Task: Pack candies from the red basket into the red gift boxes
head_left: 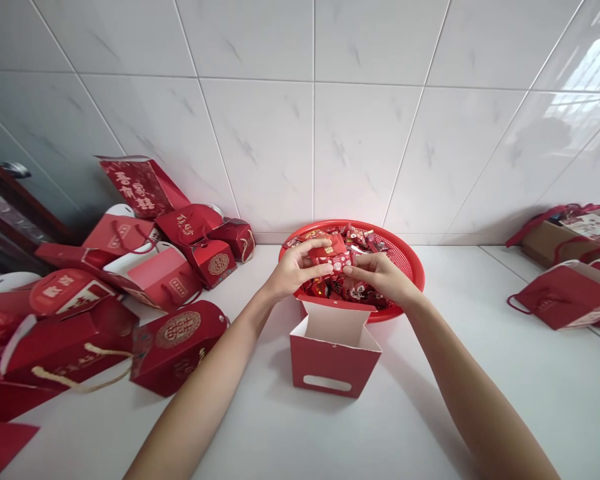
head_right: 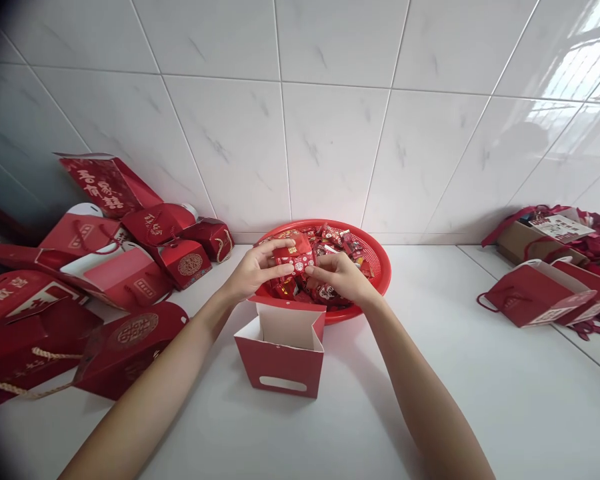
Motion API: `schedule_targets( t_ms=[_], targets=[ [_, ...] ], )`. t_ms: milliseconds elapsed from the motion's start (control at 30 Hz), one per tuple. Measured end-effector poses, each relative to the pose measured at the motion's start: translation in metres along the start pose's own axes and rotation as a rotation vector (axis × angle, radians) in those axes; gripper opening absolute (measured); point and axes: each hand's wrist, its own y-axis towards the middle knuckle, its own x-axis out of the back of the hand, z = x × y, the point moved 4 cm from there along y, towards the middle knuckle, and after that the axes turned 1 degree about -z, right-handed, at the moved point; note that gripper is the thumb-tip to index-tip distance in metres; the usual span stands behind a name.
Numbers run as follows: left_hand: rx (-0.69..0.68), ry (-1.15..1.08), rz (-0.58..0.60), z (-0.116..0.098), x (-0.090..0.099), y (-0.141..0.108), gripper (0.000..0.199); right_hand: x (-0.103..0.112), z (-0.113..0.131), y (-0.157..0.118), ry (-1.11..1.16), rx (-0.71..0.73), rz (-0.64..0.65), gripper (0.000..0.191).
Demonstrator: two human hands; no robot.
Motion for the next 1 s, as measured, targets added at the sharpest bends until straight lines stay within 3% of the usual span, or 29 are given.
schedule_targets(
  t_ms=[100, 167, 267, 333, 500, 633, 867, 900, 1000],
  targets=[
    [-0.012, -0.002, -0.043, 0.000, 0.002, 0.000, 0.055, 0.010, 0.001, -0.001, -0.047, 0.023, -0.041, 0.041],
    [-0.023, 0.007, -0.092, 0.001, 0.004, 0.000, 0.053, 0.024, 0.000, -0.002, -0.126, 0.016, -0.139, 0.037],
    [-0.020, 0.022, -0.127, 0.001, 0.005, 0.001, 0.052, 0.046, -0.008, -0.003, -0.394, -0.079, -0.256, 0.022],
    [-0.003, 0.028, -0.122, 0.002, 0.005, 0.001, 0.052, 0.050, -0.015, -0.002, -0.580, -0.142, -0.224, 0.019],
    [0.005, 0.026, -0.115, 0.001, 0.004, 0.001, 0.053, 0.027, -0.022, 0.006, -0.759, -0.168, -0.005, 0.050],
    [0.027, 0.034, -0.111, 0.001, 0.003, 0.000, 0.054, 0.010, -0.022, 0.007, -0.849, -0.201, 0.087, 0.053],
    [0.015, 0.036, -0.105, 0.000, 0.003, 0.000, 0.052, 0.013, -0.021, 0.008, -0.844, -0.211, 0.001, 0.012],
    [0.018, 0.033, -0.109, 0.000, 0.003, 0.000, 0.052, 0.015, -0.020, 0.008, -0.819, -0.202, -0.026, 0.009],
    [0.021, 0.024, -0.130, -0.001, 0.004, 0.000, 0.053, 0.024, -0.016, 0.007, -0.738, -0.171, -0.139, 0.025]
  ],
)
